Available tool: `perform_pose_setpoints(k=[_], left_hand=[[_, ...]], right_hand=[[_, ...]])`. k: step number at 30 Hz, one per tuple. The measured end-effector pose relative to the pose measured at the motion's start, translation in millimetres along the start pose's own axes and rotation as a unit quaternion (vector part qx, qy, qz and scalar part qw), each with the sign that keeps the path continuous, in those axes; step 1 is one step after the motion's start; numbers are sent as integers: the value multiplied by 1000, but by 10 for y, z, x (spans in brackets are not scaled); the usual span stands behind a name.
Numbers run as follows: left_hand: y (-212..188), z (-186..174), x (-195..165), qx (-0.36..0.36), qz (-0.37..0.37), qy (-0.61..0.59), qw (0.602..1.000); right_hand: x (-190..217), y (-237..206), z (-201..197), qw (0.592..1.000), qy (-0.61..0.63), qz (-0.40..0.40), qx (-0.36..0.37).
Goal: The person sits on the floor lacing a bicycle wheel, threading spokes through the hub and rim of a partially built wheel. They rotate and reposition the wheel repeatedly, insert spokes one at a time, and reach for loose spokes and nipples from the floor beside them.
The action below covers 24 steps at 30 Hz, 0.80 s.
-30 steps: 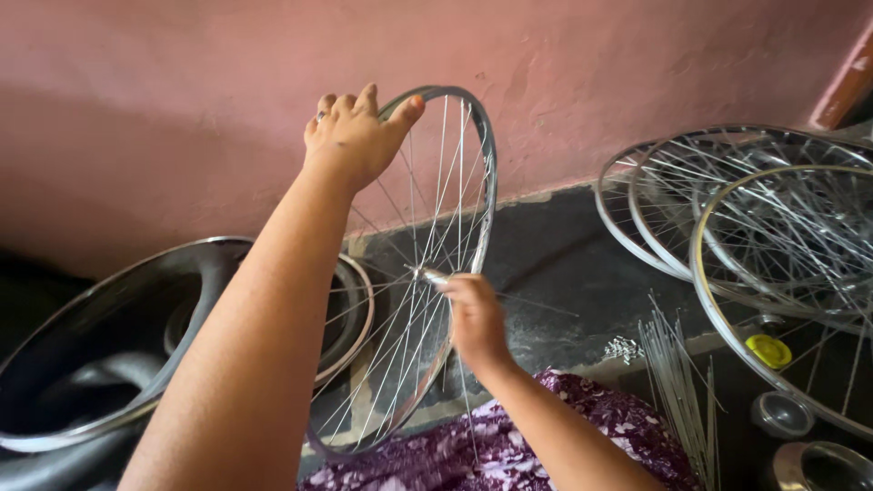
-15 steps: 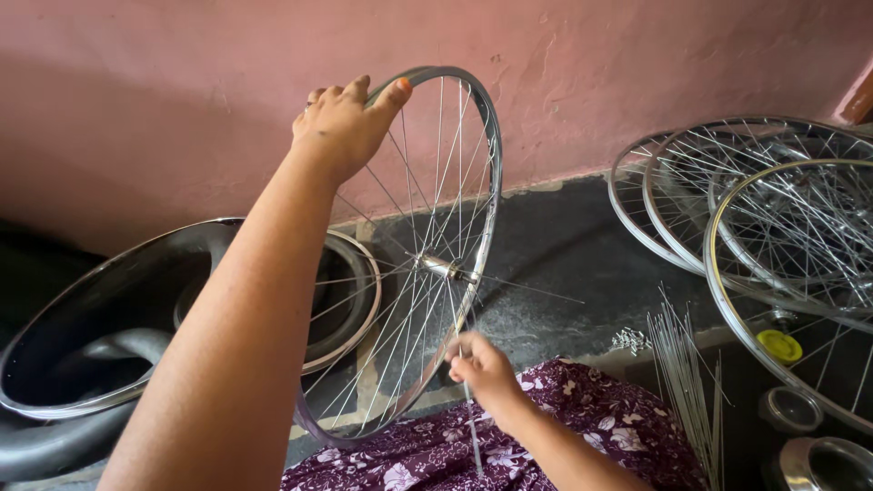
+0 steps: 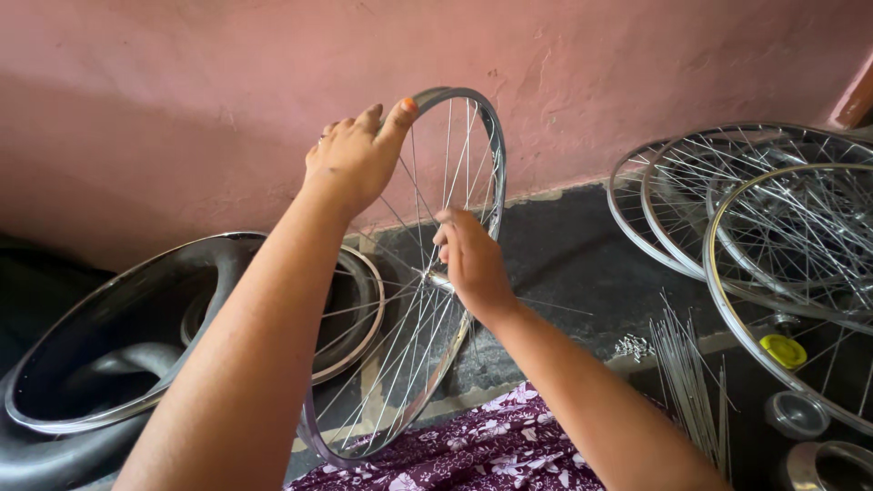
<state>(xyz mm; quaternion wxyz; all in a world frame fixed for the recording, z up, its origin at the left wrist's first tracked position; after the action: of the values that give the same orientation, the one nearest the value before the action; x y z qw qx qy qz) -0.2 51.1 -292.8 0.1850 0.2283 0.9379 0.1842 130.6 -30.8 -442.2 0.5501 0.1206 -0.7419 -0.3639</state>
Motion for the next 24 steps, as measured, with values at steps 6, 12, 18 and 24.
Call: perform_pose_setpoints(k=[6, 12, 18, 24], left_hand=[[-109, -48, -9, 11, -9, 4, 1000], [-119, -72, 65, 11, -21, 4, 1000], [-161, -98, 160, 12, -32, 46, 998], [-247, -147, 280, -2, 13, -5, 1000]], right_hand=[[64, 233, 299, 995, -103, 1, 6], [90, 276, 587, 982, -186, -30, 32], [96, 299, 640, 970, -238, -53, 14], [50, 361, 498, 932, -362, -26, 25]])
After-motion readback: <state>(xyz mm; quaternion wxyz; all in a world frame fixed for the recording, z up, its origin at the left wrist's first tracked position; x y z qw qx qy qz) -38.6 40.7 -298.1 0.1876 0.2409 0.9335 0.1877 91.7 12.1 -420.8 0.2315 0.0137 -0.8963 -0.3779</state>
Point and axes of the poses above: each hand's wrist, its own y-axis towards the middle knuckle, its own z-axis out of the palm, x = y × z, the point moved 8 cm from there along y, towards the middle knuckle, and after that the axes turned 9 degrees about z, right-handed, at the moved point
